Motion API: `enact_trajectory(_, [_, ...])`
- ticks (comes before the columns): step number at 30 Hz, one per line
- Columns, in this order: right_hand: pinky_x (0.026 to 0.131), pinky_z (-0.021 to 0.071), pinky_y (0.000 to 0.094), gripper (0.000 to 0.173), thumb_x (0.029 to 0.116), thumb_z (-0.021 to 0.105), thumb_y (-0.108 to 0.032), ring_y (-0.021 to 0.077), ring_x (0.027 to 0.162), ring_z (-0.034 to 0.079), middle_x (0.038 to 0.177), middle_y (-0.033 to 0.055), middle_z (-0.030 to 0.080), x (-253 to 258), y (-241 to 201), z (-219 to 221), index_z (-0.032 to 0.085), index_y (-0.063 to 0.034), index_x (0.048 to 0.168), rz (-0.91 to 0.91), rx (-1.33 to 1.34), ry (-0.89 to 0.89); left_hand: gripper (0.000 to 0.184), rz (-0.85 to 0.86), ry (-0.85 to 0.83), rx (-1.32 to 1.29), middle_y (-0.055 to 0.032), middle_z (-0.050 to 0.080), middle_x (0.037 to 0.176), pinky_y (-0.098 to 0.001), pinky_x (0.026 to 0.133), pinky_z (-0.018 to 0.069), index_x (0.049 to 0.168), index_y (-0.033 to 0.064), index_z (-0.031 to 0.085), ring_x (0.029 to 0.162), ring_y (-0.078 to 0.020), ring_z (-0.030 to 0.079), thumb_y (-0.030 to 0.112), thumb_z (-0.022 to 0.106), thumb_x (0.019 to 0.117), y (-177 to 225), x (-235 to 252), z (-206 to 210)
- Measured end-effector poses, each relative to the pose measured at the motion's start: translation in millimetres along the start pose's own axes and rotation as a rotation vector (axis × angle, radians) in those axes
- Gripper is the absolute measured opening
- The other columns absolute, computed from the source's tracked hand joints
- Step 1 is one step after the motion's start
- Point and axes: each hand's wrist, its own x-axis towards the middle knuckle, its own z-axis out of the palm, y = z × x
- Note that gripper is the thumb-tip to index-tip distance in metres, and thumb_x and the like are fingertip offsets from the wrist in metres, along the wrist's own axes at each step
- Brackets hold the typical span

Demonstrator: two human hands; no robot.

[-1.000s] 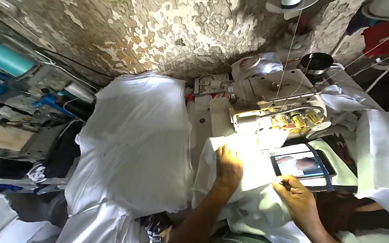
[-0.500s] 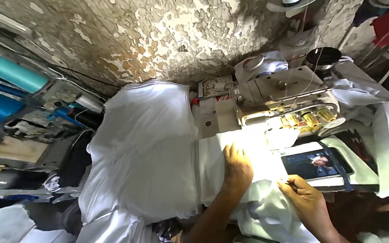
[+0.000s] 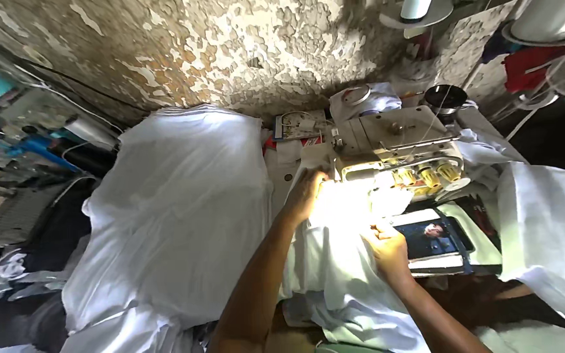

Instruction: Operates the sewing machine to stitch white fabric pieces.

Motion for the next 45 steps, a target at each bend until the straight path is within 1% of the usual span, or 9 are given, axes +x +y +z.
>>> enact_trajectory(7, [0.082,0.0519,0.0329,0.02,0.0921,0.067,-0.003,0.0183,0.082,0.062,0.089,0.0191,0.067,23.1,-19.4,2.8,0.066,0.013,0.104,0.105,-0.232,-0.038,0.027,-0.003,0.023,-0.053,-0.0272,0.061,0.136,-0.0574,0.121,0.0282,0.124,-0.0078,0.063,0.138,-0.043,0.051,0.004,0.047,0.1056,-15.5,20.8,-7.1])
enact_trajectory(19, [0.094,0.0502,0.0284,0.043,0.091,0.064,0.002,0.0182,0.103,0.061,0.113,0.0252,0.062,38.6,21.9,13.3,0.048,0.0189,0.127,0.1,0.048,0.004,0.041,-0.021,0.095,-0.068,-0.0183,0.054,0.15,-0.0507,0.12,0.0327,0.14,0.0026,0.061,0.146,-0.0372,0.043,-0.002,0.043,0.1039,-35.9,31.5,0.0])
enact_trajectory(26, [0.112,0.0354,0.0243,0.067,0.0915,0.058,0.01,0.023,0.133,0.046,0.146,0.0358,0.042,32.2,-6.9,8.7,0.024,0.0213,0.148,0.234,-0.007,-0.008,0.052,-0.254,0.122,-0.115,-0.0187,0.043,0.158,-0.0479,0.119,0.0353,0.161,0.0082,0.03,0.148,-0.0335,0.04,0.005,0.035,0.1092,-15.3,20.9,-2.2])
enact_trajectory(29, [0.087,0.0502,0.0229,0.053,0.0963,0.056,0.007,0.0117,0.1,0.058,0.123,0.0242,0.055,33.2,1.8,-5.6,0.033,0.0173,0.143,0.286,0.061,-0.078,0.058,-0.319,0.194,-0.315,-0.0208,0.043,0.157,-0.0478,0.118,0.0375,0.162,0.0033,0.022,0.144,-0.0323,0.045,0.006,0.041,0.107,-19.1,11.7,1.7])
enact_trajectory(32, [0.054,0.0477,0.0187,0.006,0.0977,0.053,0.005,0.0025,0.057,0.053,0.072,-0.0002,0.056,24.6,4.2,-16.0,0.056,0.0019,0.102,0.351,0.247,-0.052,0.084,-0.404,0.301,-0.569,-0.0257,0.046,0.154,-0.0482,0.109,0.0473,0.164,0.006,0.004,0.134,-0.0357,0.055,0.004,0.059,0.1006,-24.3,-12.3,-3.6])
enact_trajectory(36, [0.06,0.0546,0.0225,0.017,0.1009,0.045,-0.001,0.0063,0.064,0.063,0.074,0.0001,0.064,2.2,-3.2,-44.7,0.061,-0.0052,0.098,0.536,0.414,-0.296,0.061,-0.283,0.362,-0.283,-0.0191,0.048,0.154,-0.0504,0.112,0.0445,0.156,0.0016,0.036,0.138,-0.0329,0.052,0.019,0.059,0.1024,-3.3,-108.8,-5.0])
enact_trajectory(40, [0.062,0.0576,0.0216,0.018,0.0978,0.045,-0.004,0.0048,0.067,0.067,0.079,-0.0012,0.07,-14.5,3.7,-64.4,0.062,-0.0079,0.104,0.572,0.448,-0.469,0.025,-0.179,0.257,-0.228,-0.0149,0.076,0.104,-0.0384,0.083,0.0606,0.114,-0.0024,0.073,0.09,-0.0234,0.075,0.013,0.059,0.1009,37.3,-237.2,42.6])
enact_trajectory(42, [0.063,0.0586,0.0223,0.02,0.0974,0.045,-0.005,0.0056,0.069,0.069,0.081,-0.0006,0.072,-21.3,7.6,-70.7,0.061,-0.0075,0.109,0.599,0.411,-0.525,0.029,-0.356,0.131,-0.327,-0.0156,0.075,0.1,-0.039,0.086,0.0595,0.109,-0.0031,0.074,0.09,-0.0228,0.074,0.02,0.059,0.1027,33.2,-283.2,71.0])
enact_trajectory(45, [0.068,0.0599,0.0242,0.022,0.0954,0.046,-0.007,0.0067,0.074,0.071,0.085,-0.0002,0.073,-32.1,16.9,-77.3,0.062,-0.0078,0.111,0.593,0.411,-0.607,0.072,-0.898,-0.039,-0.498,-0.0294,0.061,0.132,-0.0531,0.11,0.0455,0.139,-0.0098,0.052,0.125,-0.0386,0.059,0.04,0.074,0.0921,19.6,-305.6,98.0])
